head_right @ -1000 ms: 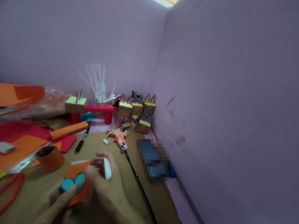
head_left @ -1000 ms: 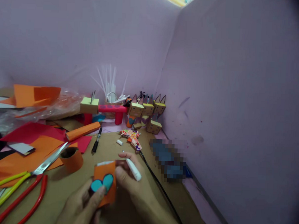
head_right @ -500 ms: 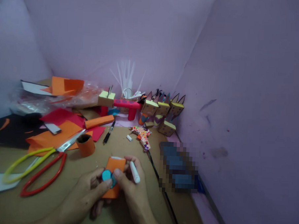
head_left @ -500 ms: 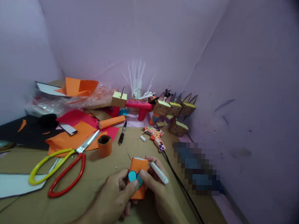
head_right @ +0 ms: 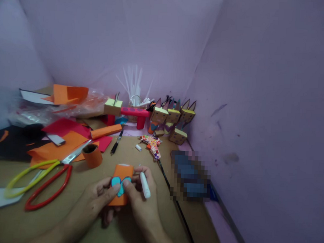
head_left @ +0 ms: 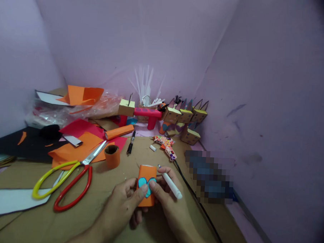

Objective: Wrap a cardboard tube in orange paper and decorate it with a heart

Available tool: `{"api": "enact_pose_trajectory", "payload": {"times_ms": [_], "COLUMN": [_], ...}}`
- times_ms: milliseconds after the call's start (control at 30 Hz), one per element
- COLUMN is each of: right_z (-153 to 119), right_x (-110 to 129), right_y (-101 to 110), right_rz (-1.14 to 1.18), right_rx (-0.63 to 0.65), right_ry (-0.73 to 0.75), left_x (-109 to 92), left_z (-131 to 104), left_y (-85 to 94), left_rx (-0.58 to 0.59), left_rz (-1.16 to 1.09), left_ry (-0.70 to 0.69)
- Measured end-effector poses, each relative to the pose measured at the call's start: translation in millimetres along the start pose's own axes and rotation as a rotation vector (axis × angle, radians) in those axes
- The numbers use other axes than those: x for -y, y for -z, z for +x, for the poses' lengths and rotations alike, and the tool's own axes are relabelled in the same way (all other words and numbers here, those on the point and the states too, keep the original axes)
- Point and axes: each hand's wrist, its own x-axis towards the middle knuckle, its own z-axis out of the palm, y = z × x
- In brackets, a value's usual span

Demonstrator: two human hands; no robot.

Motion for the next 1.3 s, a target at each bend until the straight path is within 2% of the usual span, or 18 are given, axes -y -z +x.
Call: {"api": "enact_pose_trajectory", "payload": {"times_ms": [133,267,400,500,667,767,933,1033,1167,1300], "right_z": [-0.1,-1.9,-2.8,-2.9,-3.7,-4.2,-4.3,-4.6,-4.3,-1.9], "right_x": [1.2,2.1,2.9,3.3,2.2,0.2,-3.7,-4.0,-1.6,1.1], "right_y": [1.2,0.8,0.9,1.7,1.2,0.0,-0.5,-0.9,0.2,4.2], "right_rz": [0.016,0.025,0.004,-0.042,-0.080,-0.107,-0.135,-0.141,-0.087,0.094], "right_rx": [0.024,0.031,0.031,0.039,0.048,0.036,0.030,0.023,0.046,0.087], "right_ry": [0.009,0.030,0.043,0.067,0.092,0.077,0.103,0.114,0.089,-0.019], "left_x": [-2.1,-7.8,-11.4,-6.2,6.6,7.2,-1.6,-4.4,-3.0,-2.5], "left_z": [-2.5,-5.0,-5.9,-4.0,0.0,-1.0,-4.7,-3.7,0.6,2.8], "left_y": [5.5,14.9,17.2,16.3,17.3,18.6,20.0,19.3,18.2,18.7], "left_rx": [-0.036,-0.012,-0.042,-0.089,-0.080,-0.059,0.053,0.056,-0.007,-0.030], "left_rz": [0.048,-0.052,-0.150,-0.099,-0.035,-0.053,-0.025,-0.027,-0.032,-0.105], "left_ry": [-0.052,-0.176,-0.112,-0.099,-0.128,-0.155,-0.134,-0.093,-0.057,-0.046]}}
